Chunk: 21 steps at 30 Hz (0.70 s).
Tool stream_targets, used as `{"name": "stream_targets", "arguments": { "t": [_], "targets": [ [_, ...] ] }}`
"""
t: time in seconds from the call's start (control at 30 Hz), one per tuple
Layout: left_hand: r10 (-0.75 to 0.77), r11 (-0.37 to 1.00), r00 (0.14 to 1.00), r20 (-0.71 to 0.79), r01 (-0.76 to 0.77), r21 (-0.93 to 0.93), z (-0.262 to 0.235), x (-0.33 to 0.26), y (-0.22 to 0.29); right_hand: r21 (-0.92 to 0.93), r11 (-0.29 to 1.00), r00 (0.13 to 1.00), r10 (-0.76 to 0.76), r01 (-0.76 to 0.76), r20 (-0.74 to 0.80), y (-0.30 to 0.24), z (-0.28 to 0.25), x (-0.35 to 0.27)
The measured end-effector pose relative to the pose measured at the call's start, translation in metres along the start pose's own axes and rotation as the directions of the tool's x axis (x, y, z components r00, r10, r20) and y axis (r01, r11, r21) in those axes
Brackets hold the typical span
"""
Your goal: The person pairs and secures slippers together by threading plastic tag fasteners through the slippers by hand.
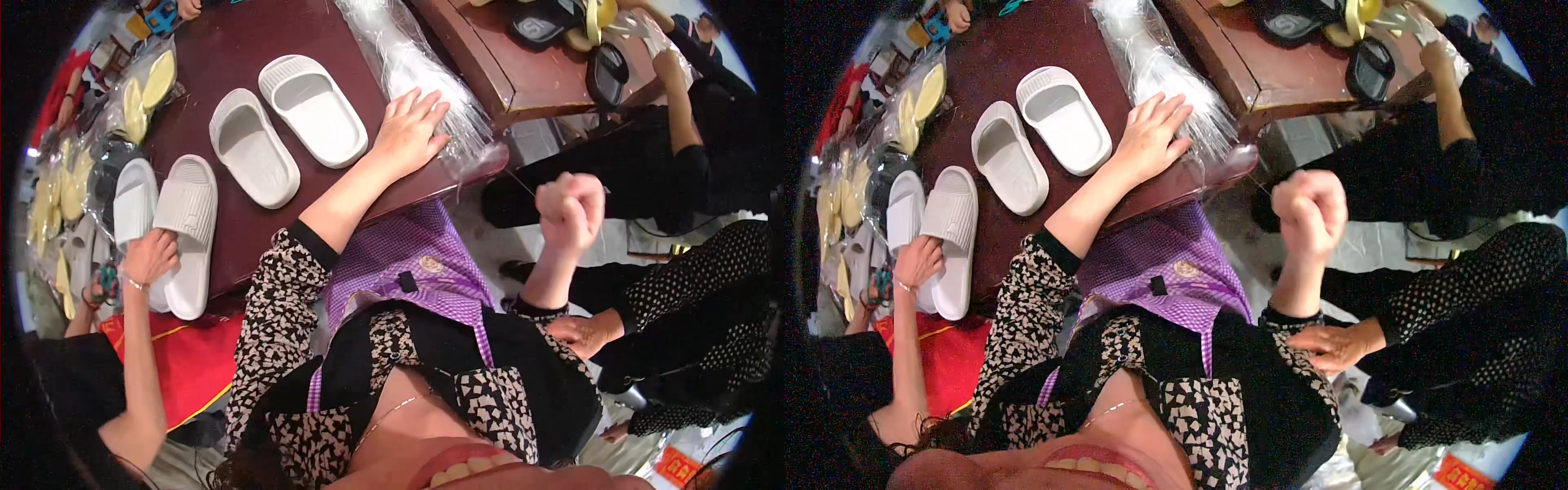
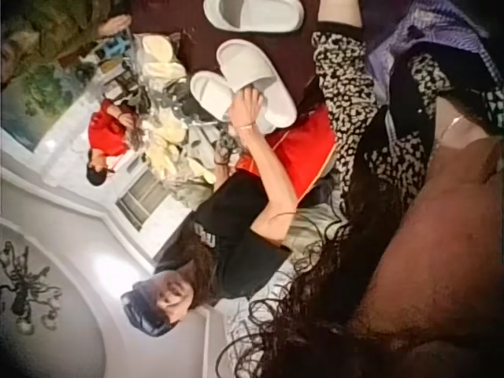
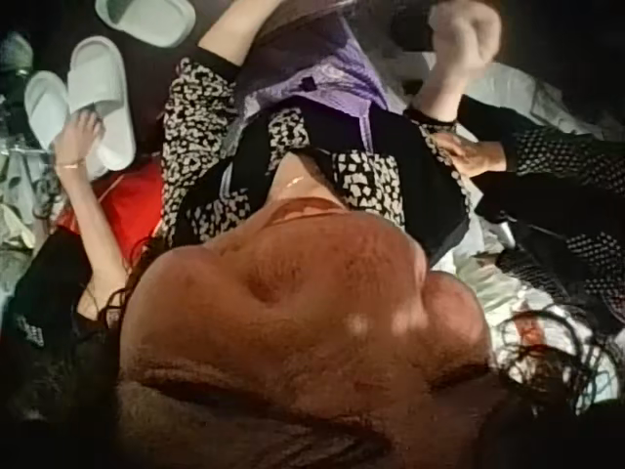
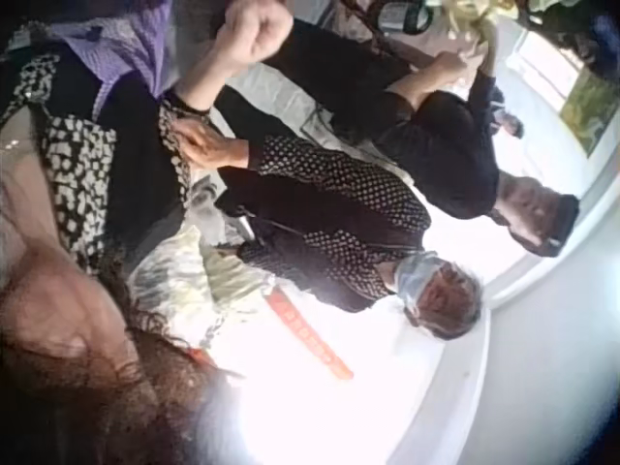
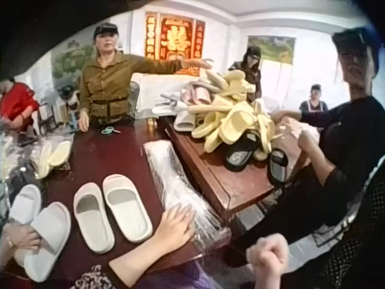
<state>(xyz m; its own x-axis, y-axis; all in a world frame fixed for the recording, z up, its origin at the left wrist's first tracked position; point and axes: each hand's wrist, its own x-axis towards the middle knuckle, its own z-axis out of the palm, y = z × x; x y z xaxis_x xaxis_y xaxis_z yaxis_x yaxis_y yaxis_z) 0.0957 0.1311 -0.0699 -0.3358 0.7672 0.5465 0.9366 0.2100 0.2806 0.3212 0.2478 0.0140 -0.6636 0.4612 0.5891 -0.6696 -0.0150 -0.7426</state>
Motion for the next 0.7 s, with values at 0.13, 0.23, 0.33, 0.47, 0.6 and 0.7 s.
{"name": "stream_targets", "arguments": {
  "t": [0.13,0.23,0.33,0.47,0.6,0.7],
  "targets": [
    [0.008,1.0,1.0,-0.005,-0.008,0.011,-0.001,-0.006,-0.003,0.108,0.988,0.99,-0.118,0.11,0.073,-0.038,-0.007,-0.002],
    [0.006,1.0,1.0,0.009,-0.006,0.001,0.001,-0.009,-0.005,0.238,0.954,0.965,-0.219,0.18,0.147,-0.058,-0.011,0.0],
    [0.02,1.0,1.0,-0.007,-0.02,-0.017,0.005,-0.006,-0.006,0.357,0.908,0.945,-0.288,0.218,0.154,-0.078,-0.02,0.0],
    [0.02,1.0,1.0,-0.005,-0.02,-0.015,0.005,-0.004,-0.005,0.544,0.789,0.92,-0.384,0.286,0.074,-0.104,-0.04,0.004],
    [0.04,0.995,0.998,0.038,-0.036,-0.098,-0.008,0.0,-0.006,0.606,0.727,0.919,-0.395,0.323,-0.015,-0.124,-0.049,0.003],
    [0.075,0.954,0.997,-0.025,-0.079,-0.29,-0.037,0.015,0.004,0.585,0.751,0.941,-0.33,0.307,-0.071,-0.119,-0.047,0.002]
  ]
}}
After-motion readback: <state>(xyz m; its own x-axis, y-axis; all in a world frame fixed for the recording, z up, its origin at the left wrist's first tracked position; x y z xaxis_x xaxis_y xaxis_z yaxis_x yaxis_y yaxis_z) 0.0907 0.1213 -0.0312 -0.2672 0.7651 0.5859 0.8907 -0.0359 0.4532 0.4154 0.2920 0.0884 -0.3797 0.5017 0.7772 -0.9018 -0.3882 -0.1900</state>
